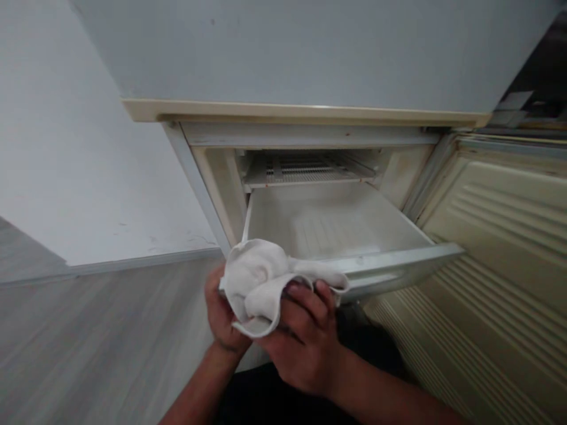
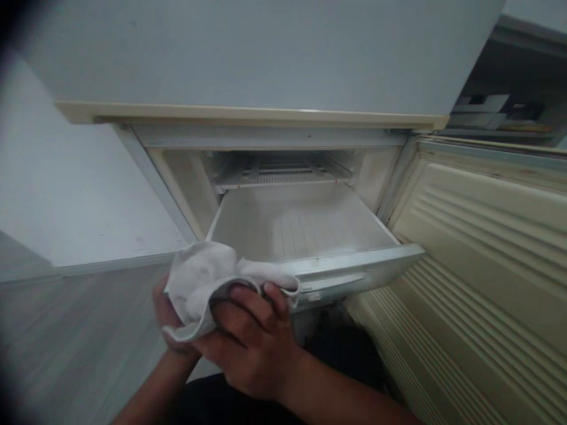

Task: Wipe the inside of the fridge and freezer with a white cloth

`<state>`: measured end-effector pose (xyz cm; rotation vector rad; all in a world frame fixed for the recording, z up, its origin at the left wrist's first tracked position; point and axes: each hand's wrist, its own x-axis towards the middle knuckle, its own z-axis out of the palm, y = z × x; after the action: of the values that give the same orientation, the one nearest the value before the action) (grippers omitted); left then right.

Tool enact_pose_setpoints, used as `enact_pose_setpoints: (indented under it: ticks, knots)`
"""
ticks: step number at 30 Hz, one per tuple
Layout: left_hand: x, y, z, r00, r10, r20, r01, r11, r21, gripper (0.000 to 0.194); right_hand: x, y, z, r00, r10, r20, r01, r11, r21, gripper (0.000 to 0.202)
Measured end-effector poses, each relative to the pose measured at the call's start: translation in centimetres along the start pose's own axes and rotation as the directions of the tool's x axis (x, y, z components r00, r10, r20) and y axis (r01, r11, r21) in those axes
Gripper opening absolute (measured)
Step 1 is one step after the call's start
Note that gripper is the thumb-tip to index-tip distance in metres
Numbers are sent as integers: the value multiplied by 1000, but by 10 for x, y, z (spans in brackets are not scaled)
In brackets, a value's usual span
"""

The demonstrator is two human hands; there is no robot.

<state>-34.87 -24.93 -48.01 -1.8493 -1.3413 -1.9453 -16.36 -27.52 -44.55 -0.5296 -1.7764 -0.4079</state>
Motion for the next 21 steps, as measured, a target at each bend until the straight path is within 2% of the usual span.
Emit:
enact_pose_setpoints:
  ticks: [3,6,10,13,16,18,21]
  knots:
    - [9,-15,-4,998,55,-32,-54,998,30,73,-17,5,36,995,-87,-40,85,995,-52,14]
    - [22,-12,-5,991,130,-20,-129,990,50,63,-23,18,42,993,-109,-37,105,990,-96,19]
    - [40,10,2,989,134,-65,-136,990,-27,36,-39,45,13,997,-37,-74,22,980,-199,29]
    - [47,24,8,987,90,-133,-103,990,-95,35,-53,75,-23,996,50,-74,-72,942,-328,41]
    - [48,31,11,987,51,-151,-70,990,-125,33,-64,111,-53,980,139,-145,-188,890,-416,57]
    - [49,33,13,989,47,-143,-65,990,-123,33,-68,133,-65,960,170,-222,-251,872,-421,62]
    - [54,30,18,988,42,-146,-62,988,-139,33,-70,158,-68,923,226,-312,-344,847,-404,60]
